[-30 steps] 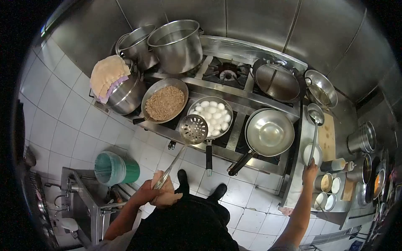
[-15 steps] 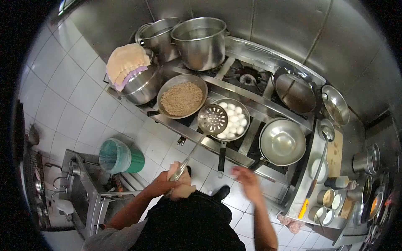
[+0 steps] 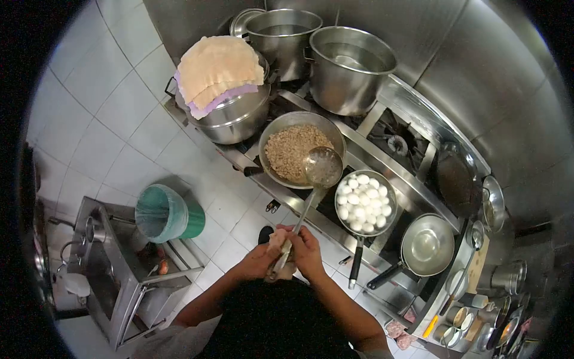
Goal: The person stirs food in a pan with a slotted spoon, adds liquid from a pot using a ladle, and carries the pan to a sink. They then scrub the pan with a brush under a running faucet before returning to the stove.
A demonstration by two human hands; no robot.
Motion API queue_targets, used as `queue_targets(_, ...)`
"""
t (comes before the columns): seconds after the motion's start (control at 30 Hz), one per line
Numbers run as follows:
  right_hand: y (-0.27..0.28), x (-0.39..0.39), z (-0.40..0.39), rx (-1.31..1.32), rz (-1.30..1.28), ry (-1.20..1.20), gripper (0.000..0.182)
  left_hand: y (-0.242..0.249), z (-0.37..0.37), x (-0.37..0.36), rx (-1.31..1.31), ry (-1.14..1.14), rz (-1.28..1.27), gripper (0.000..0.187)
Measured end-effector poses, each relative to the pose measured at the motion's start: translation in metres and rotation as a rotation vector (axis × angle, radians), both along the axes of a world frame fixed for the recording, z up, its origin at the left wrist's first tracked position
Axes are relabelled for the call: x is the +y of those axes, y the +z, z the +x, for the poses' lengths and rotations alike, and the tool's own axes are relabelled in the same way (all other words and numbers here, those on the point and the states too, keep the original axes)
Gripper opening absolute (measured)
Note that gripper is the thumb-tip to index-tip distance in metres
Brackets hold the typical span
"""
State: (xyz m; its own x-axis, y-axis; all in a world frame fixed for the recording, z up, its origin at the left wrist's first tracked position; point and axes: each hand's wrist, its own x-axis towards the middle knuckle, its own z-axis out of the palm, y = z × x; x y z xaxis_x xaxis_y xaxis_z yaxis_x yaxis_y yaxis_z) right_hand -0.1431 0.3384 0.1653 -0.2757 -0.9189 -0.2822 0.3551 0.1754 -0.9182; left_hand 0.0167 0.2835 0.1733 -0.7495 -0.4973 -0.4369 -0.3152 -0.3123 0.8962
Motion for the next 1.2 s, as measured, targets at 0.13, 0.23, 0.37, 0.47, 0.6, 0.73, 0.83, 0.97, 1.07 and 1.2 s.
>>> queue_targets(0.13, -0.008, -0.064, -0.018, -0.164, 0.151, -0.073, 0.027, -0.051, 0.059, -0.082, -0.159, 0.049, -0.101, 0.054)
queue_targets(0.23, -0.033, -0.107, -0.055, 0.379, 0.337, -0.043, 0.021, -0.081, 0.094, -0.138, 0.115, 0.433, 0.362, 0.058)
queue_targets(0.37, -0.028, -0.168, -0.078, 1.172, 0.127, 0.016, 0.029, -0.123, 0.093, -0.219, 0.347, 0.553, 0.843, 0.067)
queue_targets(0.47, -0.044, -0.21, -0.079, 1.328, 0.185, 0.041, 0.032, -0.152, 0.063, -0.258, 0.35, 0.507, 0.848, 0.068)
queue_targets(0.6, -0.077, -0.237, -0.062, 1.511, 0.134, 0.075, 0.036, -0.157, 0.016, -0.272, 0.366, 0.586, 0.941, 0.049)
queue_targets(0.73, -0.071, -0.201, -0.046, 1.563, 0.314, 0.294, 0.038, -0.159, 0.001, -0.273, 0.269, 0.639, 1.003, 0.03)
queue_targets(0.83, -0.062, -0.158, -0.078, 1.663, 0.381, 0.497, 0.043, -0.186, -0.003, -0.273, 0.355, 0.573, 1.004, 0.021)
queue_targets(0.97, -0.019, -0.145, -0.115, 1.603, 0.357, 0.371, 0.044, -0.161, -0.007, -0.276, 0.175, 0.643, 0.961, 0.019)
queue_targets(1.07, -0.017, -0.167, -0.131, 1.569, 0.278, 0.223, 0.042, -0.197, 0.0, -0.283, 0.3, 0.493, 0.996, 0.015)
queue_targets(1.2, -0.069, -0.222, -0.133, 1.465, 0.158, 0.098, 0.039, -0.136, -0.004, -0.289, 0.249, 0.425, 1.006, 0.015)
